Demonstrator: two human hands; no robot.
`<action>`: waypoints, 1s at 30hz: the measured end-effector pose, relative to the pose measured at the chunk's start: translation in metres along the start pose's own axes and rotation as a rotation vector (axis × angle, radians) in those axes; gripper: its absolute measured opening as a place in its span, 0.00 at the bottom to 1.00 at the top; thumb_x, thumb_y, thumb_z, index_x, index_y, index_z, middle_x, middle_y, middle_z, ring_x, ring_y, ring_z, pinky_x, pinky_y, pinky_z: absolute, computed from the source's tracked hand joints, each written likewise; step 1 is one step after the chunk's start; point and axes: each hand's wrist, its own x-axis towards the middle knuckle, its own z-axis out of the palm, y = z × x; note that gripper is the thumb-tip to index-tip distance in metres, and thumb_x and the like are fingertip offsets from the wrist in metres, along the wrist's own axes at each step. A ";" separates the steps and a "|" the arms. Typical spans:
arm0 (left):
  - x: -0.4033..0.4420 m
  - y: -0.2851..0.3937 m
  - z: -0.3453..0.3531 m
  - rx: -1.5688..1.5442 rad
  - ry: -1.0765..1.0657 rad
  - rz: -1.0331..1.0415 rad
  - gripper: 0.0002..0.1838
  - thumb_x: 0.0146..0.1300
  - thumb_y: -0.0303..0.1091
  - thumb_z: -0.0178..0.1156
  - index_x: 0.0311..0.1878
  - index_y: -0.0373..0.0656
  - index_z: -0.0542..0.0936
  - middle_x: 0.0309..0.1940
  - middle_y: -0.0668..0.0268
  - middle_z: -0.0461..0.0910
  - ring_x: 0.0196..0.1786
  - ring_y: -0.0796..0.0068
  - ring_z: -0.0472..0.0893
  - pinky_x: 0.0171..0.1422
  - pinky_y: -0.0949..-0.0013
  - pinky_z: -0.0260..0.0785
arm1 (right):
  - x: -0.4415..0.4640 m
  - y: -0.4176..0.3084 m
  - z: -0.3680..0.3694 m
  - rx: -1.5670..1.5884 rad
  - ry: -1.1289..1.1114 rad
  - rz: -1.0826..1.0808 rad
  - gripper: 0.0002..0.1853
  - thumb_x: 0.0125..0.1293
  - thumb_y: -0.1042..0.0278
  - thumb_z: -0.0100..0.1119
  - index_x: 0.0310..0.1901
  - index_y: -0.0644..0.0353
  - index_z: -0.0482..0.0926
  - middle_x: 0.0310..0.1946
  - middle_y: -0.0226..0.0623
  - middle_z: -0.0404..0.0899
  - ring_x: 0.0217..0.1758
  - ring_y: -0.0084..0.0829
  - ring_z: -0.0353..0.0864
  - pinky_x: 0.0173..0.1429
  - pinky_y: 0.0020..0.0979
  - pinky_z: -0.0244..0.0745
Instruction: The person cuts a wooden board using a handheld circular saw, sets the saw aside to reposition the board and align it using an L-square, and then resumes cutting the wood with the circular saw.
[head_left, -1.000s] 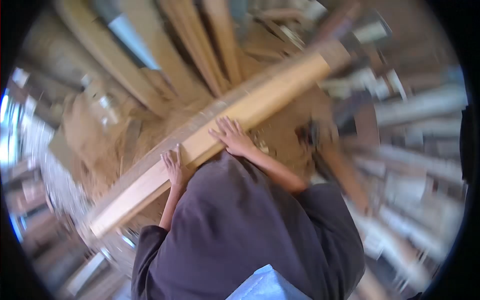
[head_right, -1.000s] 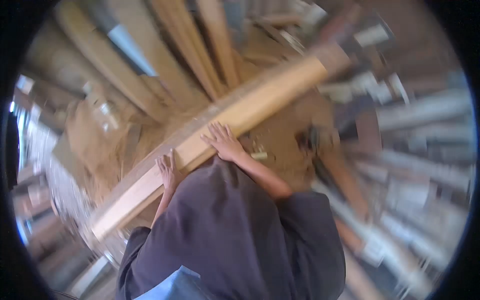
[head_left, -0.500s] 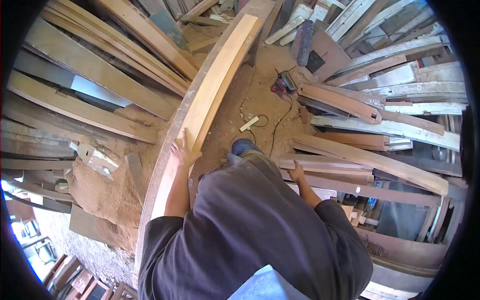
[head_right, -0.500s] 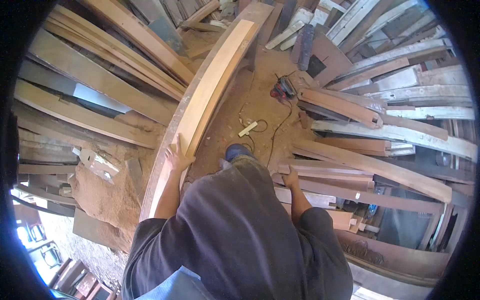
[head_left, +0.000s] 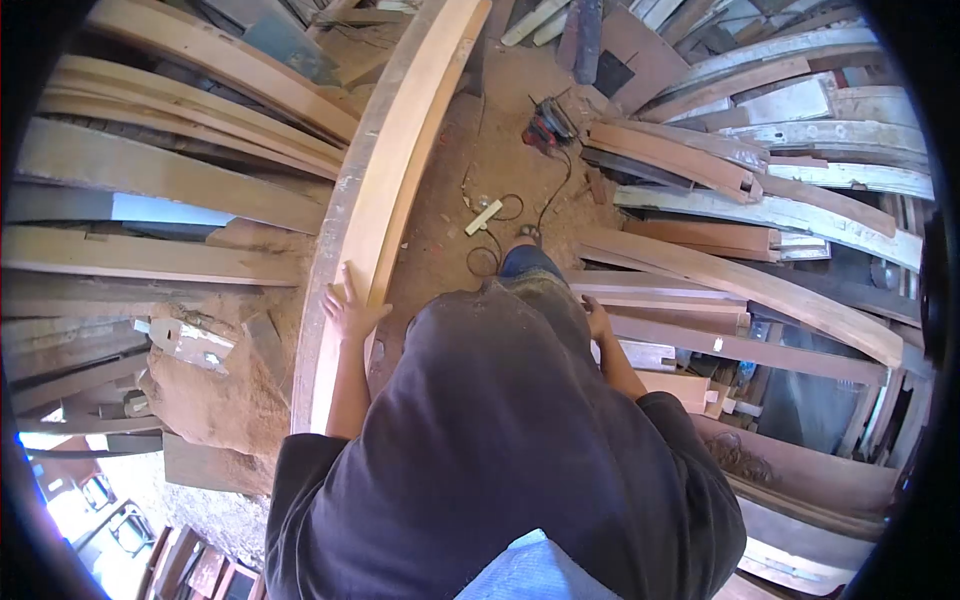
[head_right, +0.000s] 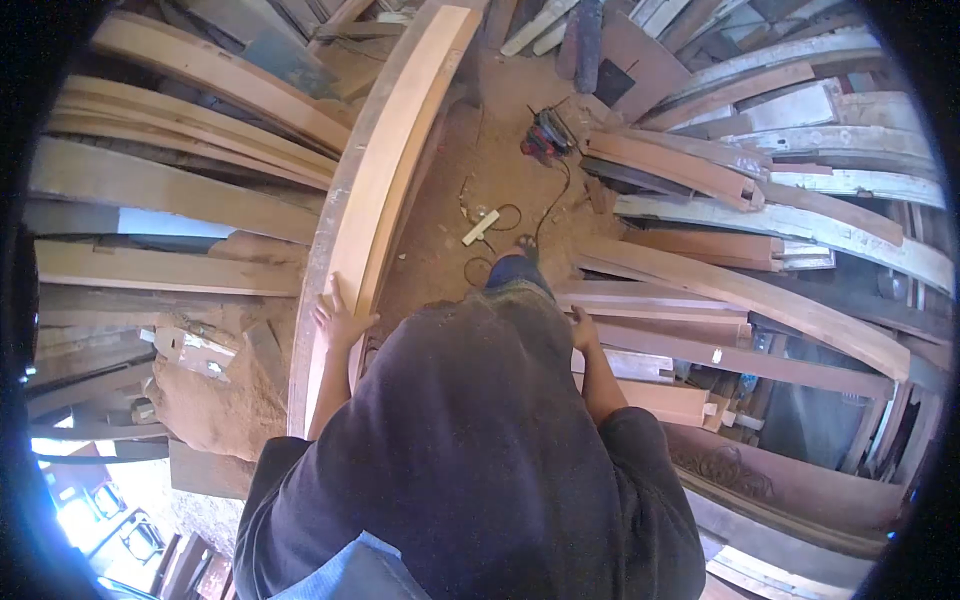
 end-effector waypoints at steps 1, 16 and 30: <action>0.001 0.003 -0.002 0.023 0.028 -0.017 0.79 0.45 0.73 0.79 0.90 0.64 0.35 0.83 0.25 0.45 0.86 0.25 0.45 0.88 0.32 0.40 | 0.006 0.000 -0.008 -0.050 0.020 -0.014 0.44 0.60 0.58 0.76 0.75 0.68 0.71 0.61 0.59 0.85 0.67 0.50 0.84 0.71 0.42 0.78; 0.191 0.259 -0.105 -0.129 0.589 -0.201 0.42 0.74 0.60 0.64 0.82 0.49 0.65 0.85 0.45 0.54 0.87 0.33 0.47 0.86 0.27 0.44 | 0.507 -0.118 -0.135 0.019 -0.168 -0.048 0.26 0.69 0.65 0.68 0.64 0.70 0.80 0.46 0.48 0.90 0.49 0.36 0.88 0.56 0.38 0.81; 0.336 0.406 -0.119 -0.177 0.631 -0.450 0.38 0.86 0.55 0.36 0.83 0.31 0.62 0.81 0.42 0.63 0.85 0.46 0.59 0.88 0.49 0.47 | 0.871 -0.161 0.010 -0.446 -0.178 -0.063 0.55 0.62 0.44 0.78 0.83 0.58 0.57 0.75 0.60 0.71 0.76 0.59 0.73 0.78 0.52 0.69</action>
